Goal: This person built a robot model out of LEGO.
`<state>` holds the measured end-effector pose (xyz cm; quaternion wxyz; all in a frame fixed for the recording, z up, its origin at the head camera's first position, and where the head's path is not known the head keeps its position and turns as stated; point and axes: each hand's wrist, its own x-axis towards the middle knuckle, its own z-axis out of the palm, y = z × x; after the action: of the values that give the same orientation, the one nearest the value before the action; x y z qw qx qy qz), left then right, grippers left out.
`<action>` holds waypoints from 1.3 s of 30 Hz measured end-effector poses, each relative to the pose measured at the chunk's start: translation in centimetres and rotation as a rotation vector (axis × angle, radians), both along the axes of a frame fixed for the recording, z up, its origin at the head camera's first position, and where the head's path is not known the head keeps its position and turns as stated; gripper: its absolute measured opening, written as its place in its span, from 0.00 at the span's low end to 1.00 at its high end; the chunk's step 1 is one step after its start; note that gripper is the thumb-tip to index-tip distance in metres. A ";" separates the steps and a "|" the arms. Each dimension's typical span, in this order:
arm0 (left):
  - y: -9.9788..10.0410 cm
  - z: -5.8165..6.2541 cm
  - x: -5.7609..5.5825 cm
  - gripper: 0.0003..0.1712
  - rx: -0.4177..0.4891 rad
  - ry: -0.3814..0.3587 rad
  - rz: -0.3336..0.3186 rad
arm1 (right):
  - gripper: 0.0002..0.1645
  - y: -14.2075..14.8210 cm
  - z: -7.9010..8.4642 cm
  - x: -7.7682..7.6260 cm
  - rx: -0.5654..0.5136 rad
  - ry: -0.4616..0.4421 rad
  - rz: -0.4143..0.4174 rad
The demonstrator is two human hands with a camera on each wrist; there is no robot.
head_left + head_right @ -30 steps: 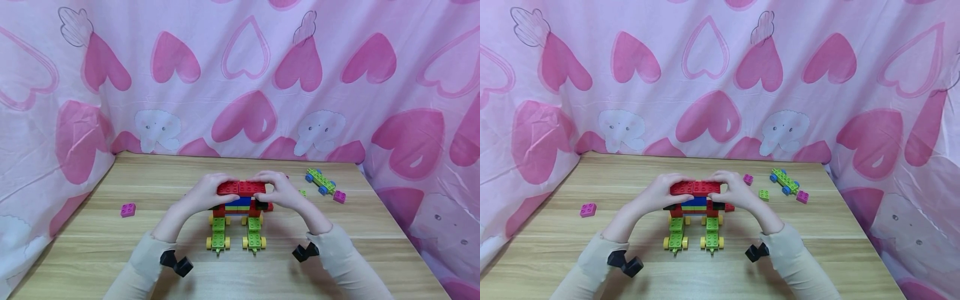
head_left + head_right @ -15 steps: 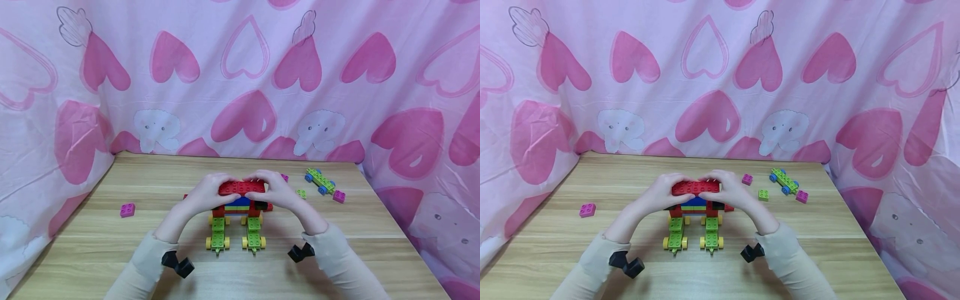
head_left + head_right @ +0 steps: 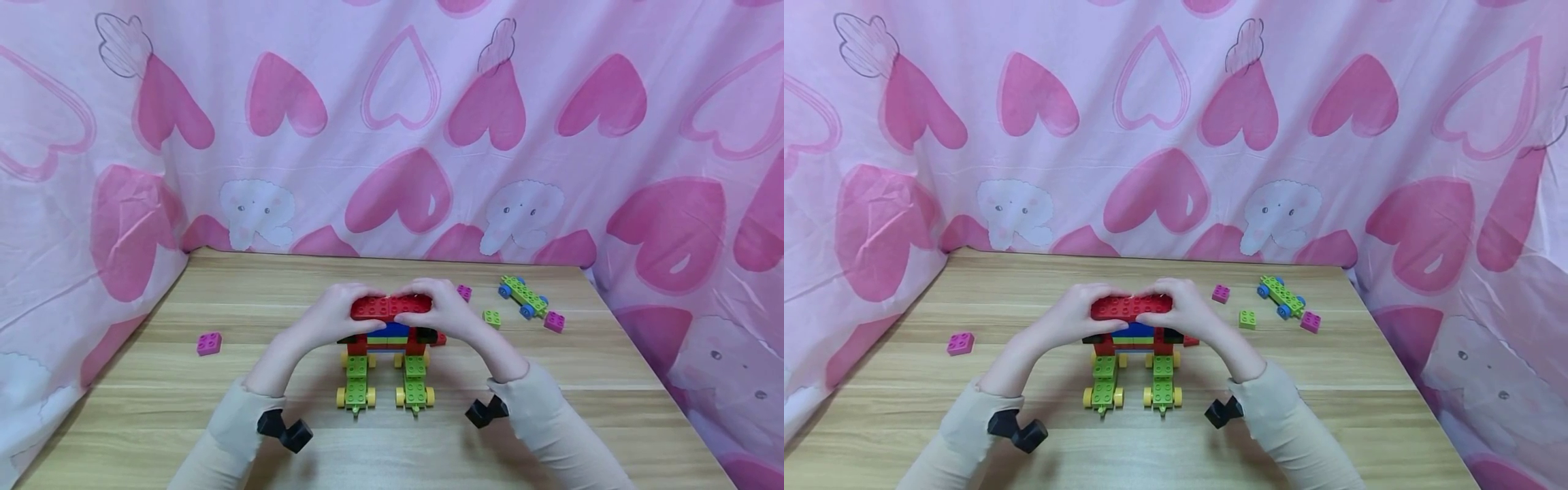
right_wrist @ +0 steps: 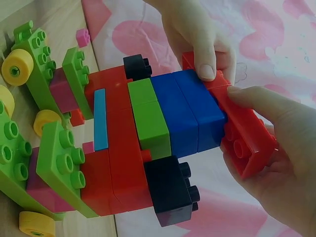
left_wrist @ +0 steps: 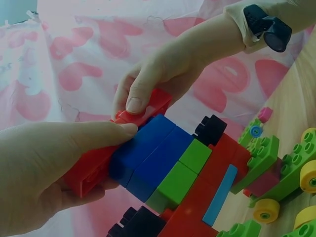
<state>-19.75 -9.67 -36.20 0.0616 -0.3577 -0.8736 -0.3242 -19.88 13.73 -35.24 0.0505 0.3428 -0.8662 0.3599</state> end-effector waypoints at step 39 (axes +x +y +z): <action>-0.1 -0.3 0.1 0.23 0.019 -0.069 0.046 | 0.20 -0.2 -0.6 0.4 -0.019 0.003 -0.017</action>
<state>-19.62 -9.74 -36.52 0.0424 -0.3256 -0.8801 -0.3431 -19.50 13.49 -35.82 0.0582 0.3356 -0.8655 0.3672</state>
